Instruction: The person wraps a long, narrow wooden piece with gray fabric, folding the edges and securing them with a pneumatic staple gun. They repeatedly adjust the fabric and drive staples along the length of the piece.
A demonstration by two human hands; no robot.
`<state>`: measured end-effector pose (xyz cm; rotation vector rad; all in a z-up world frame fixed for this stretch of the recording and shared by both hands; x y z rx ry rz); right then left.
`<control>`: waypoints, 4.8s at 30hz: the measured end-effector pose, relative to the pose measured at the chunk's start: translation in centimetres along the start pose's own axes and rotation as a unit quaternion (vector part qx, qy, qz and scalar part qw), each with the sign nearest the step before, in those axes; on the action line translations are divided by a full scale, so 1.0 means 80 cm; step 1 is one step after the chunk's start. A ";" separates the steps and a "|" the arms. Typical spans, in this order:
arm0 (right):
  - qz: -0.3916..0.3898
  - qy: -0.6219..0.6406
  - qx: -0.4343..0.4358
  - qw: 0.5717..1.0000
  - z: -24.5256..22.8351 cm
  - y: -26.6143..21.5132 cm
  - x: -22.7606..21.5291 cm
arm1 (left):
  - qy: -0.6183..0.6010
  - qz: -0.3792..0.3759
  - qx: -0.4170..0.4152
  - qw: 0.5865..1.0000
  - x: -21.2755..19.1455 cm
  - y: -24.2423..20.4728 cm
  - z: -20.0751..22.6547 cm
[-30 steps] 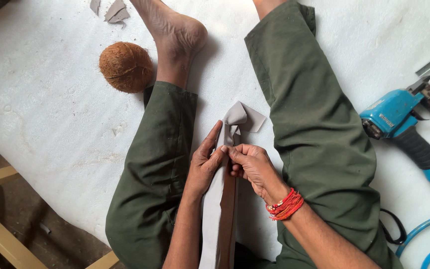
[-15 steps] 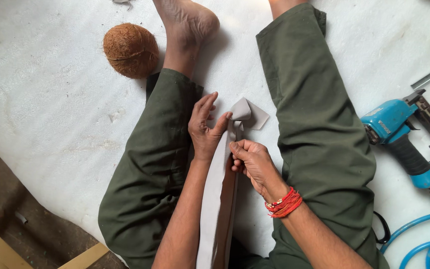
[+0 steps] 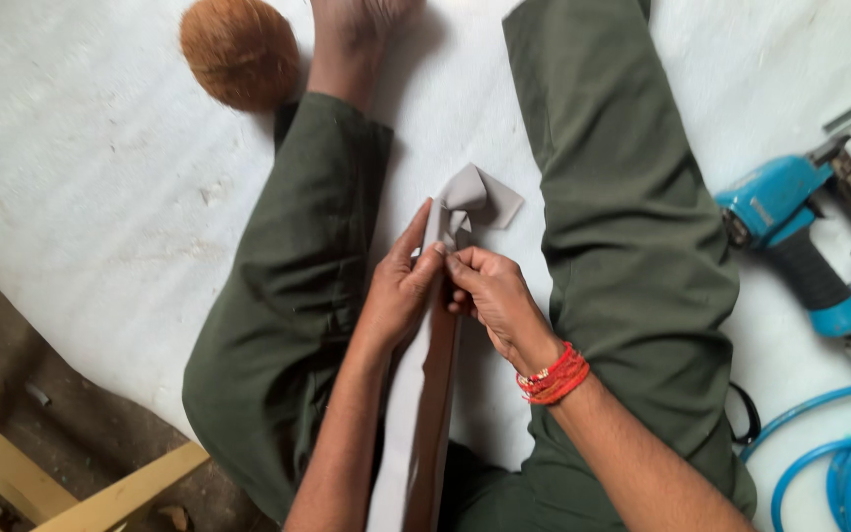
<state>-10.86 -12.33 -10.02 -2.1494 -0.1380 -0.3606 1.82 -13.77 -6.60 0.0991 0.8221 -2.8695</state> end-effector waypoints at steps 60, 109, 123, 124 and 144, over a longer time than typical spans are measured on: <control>0.080 -0.611 -0.233 0.752 -0.155 -0.381 -0.219 | 0.016 -0.279 0.070 0.958 0.181 -0.204 0.101; 0.124 -0.563 -0.128 0.807 -0.188 -0.347 -0.271 | 0.036 -0.267 0.054 0.962 0.174 -0.200 0.099; 0.302 -0.655 -0.532 0.443 -0.219 -0.286 -0.244 | -0.106 -0.267 -0.118 0.951 0.081 -0.277 0.038; 0.312 -0.590 -0.475 0.573 -0.210 -0.288 -0.254 | -0.128 -0.253 -0.112 0.952 0.079 -0.282 0.043; 0.088 0.139 -0.090 0.982 -0.045 -0.285 -0.154 | 0.407 -0.073 0.229 0.881 0.172 -0.289 0.162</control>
Point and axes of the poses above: each hand's wrist, its own y-axis towards the middle knuckle, its own x-axis out of the palm, z = x × y, the point moved 10 cm from there along y, towards the middle knuckle, and after that the axes turned 6 degrees about z, right-handed, at the moved point
